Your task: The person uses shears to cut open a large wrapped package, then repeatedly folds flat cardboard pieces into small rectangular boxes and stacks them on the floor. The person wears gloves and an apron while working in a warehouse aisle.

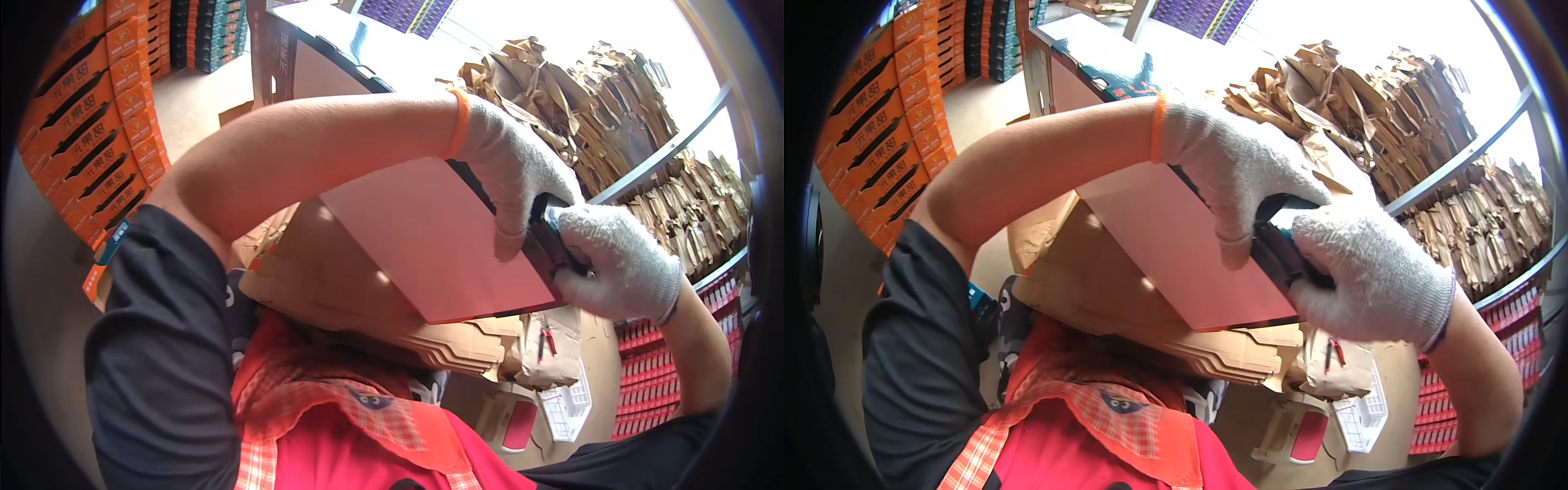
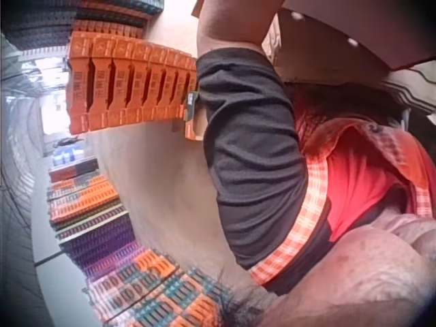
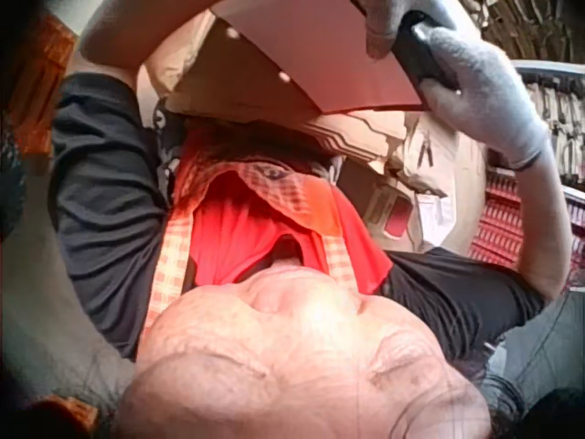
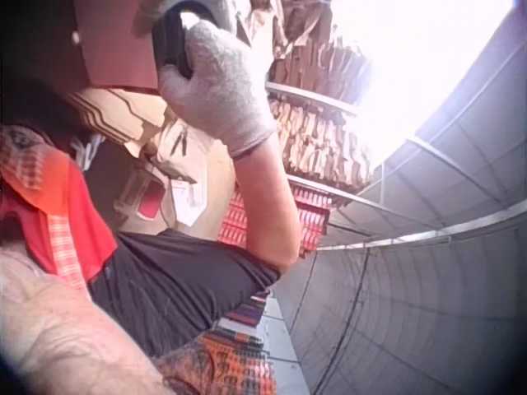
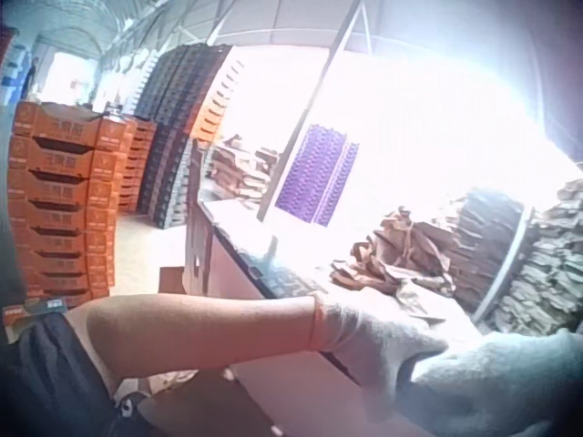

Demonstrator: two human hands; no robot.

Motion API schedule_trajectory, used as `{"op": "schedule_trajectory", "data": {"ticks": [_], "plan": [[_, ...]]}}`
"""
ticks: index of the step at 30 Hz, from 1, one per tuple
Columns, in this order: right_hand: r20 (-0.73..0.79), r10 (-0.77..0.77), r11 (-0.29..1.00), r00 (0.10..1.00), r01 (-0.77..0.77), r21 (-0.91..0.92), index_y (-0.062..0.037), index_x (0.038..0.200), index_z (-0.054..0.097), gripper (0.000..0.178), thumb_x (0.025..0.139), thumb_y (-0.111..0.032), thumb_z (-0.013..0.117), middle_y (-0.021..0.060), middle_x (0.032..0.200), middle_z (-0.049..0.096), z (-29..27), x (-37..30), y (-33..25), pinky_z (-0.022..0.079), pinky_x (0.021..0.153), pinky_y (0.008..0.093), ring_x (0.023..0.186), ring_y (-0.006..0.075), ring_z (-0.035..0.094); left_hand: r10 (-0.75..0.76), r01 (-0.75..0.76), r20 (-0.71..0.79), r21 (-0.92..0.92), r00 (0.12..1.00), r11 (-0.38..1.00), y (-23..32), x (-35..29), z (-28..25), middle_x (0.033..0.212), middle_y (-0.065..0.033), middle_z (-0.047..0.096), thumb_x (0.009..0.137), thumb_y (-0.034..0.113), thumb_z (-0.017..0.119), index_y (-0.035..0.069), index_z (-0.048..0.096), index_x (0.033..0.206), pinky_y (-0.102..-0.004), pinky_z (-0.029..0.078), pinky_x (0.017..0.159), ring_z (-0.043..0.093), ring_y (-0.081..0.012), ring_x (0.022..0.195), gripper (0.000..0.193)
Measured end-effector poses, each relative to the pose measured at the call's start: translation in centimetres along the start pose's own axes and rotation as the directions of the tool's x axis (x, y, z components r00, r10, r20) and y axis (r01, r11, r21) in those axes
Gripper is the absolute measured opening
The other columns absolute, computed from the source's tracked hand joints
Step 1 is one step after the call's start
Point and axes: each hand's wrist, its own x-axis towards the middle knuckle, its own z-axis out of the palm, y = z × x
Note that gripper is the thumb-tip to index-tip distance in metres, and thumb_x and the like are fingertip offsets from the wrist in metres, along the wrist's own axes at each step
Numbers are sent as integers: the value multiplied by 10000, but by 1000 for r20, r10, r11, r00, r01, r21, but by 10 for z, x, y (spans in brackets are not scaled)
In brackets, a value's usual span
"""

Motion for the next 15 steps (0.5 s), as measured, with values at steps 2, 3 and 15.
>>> {"op": "schedule_trajectory", "data": {"ticks": [2, 3, 15], "plan": [[98, 88, 995, 991, -93, 47, -35, 885, 564, 272, 663, -116, 697, 138, 683, 527, -9, 5, -15, 452, 591, 423, 633, 386, 563, 8, -7, -6, 124, 1000, 992, 7, -6, 2, 969, -95, 669, 579, 244, 823, 87, 627, 1101, -361, 465, 836, 612, -234, 932, 579], [97, 67, 998, 993, -68, 9, -38, 914, 569, 308, 666, -140, 720, 135, 693, 534, -10, 8, -21, 457, 593, 419, 639, 383, 573, -17, 22, -23, 222, 1000, 975, 8, -7, 3, 917, -75, 676, 622, 264, 817, 78, 652, 1036, -361, 466, 806, 615, -218, 887, 483], [-119, -28, 988, 992, 9, -153, -39, 614, 598, 268, 756, -209, 749, 109, 552, 549, 24, 14, -16, 464, 465, 344, 469, 241, 571, 139, -134, -56, 84, 989, 987, 5, -7, 11, 901, -117, 673, 531, 180, 802, 72, 656, 1011, -357, 480, 801, 626, -247, 863, 514]]}}
